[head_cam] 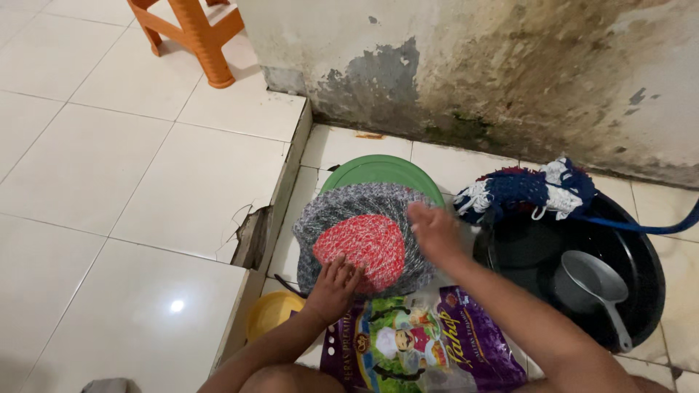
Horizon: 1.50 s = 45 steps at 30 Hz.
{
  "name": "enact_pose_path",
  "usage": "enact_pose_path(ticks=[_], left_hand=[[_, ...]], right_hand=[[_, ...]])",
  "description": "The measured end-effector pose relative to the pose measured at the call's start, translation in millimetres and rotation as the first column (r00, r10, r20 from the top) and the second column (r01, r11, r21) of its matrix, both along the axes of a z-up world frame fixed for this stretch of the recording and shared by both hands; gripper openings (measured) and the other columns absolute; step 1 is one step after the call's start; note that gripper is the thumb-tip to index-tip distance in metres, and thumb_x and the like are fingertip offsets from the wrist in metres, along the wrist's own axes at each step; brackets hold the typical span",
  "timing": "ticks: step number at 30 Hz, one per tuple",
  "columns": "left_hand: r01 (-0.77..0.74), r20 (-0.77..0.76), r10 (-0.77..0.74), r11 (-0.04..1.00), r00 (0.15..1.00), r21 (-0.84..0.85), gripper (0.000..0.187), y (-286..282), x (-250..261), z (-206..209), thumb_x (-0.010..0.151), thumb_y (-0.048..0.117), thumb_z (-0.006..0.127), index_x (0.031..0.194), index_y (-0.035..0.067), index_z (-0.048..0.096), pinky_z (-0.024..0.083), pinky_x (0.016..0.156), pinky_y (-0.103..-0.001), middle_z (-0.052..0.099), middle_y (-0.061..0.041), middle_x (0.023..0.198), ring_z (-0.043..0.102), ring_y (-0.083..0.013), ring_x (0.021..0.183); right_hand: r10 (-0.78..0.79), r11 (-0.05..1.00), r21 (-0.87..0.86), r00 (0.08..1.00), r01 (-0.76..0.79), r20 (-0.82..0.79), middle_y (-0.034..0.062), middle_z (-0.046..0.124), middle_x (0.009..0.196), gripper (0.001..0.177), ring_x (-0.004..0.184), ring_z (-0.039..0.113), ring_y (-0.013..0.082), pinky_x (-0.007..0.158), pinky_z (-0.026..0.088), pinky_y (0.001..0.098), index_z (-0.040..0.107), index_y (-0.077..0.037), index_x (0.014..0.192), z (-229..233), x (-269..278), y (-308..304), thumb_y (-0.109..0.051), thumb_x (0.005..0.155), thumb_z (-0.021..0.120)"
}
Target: The person sits on the floor and scrubs a red and grey mop head by hand on top of a green bucket lid. The person uses both hands to rub and squeeze the mop head repeatedly.
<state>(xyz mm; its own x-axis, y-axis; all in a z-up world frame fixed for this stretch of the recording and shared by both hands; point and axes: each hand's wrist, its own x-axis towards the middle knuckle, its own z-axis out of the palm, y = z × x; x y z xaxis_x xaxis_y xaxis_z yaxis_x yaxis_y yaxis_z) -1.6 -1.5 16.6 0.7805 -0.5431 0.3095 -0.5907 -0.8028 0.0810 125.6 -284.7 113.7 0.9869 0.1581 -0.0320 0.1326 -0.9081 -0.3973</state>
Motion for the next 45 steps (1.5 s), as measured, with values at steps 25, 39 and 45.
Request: enact_pose_path(ticks=[25,39,45], left_hand=[[-0.004,-0.014,0.003,1.0,1.0,-0.029,0.069,4,2,-10,0.086,0.022,0.058,0.152,0.007,0.044,0.032,0.112,-0.062,0.054,-0.019,0.138,0.041,-0.0443,0.139],[-0.031,-0.06,0.033,0.999,0.998,0.025,0.069,2,1,-14,0.088,0.023,0.056,0.155,0.009,0.043,0.029,0.115,-0.064,0.055,-0.019,0.139,0.039,-0.0434,0.141],[-0.022,-0.018,0.022,1.0,1.0,-0.016,0.067,2,2,-9,0.089,0.022,0.055,0.153,0.01,0.043,0.029,0.114,-0.064,0.055,-0.019,0.138,0.04,-0.0435,0.139]], right_hand=[[0.296,0.955,0.036,0.949,-0.294,-0.109,0.0101,0.069,0.116,0.047,0.104,0.067,0.0249,0.103,0.054,0.0405,0.06,-0.037,0.141,0,17,52,-0.023,0.098,0.047],[0.357,0.93,0.18,0.906,-0.321,-0.228,0.0139,0.067,0.095,0.035,0.093,0.068,0.0295,0.093,0.056,0.0472,0.072,-0.022,0.122,10,25,102,-0.034,0.1,0.048],[-0.302,0.944,0.21,0.921,0.253,0.247,0.0185,0.068,0.079,0.039,0.075,0.069,0.0345,0.071,0.056,0.0474,0.078,-0.005,0.105,21,62,99,-0.036,0.093,0.058]])
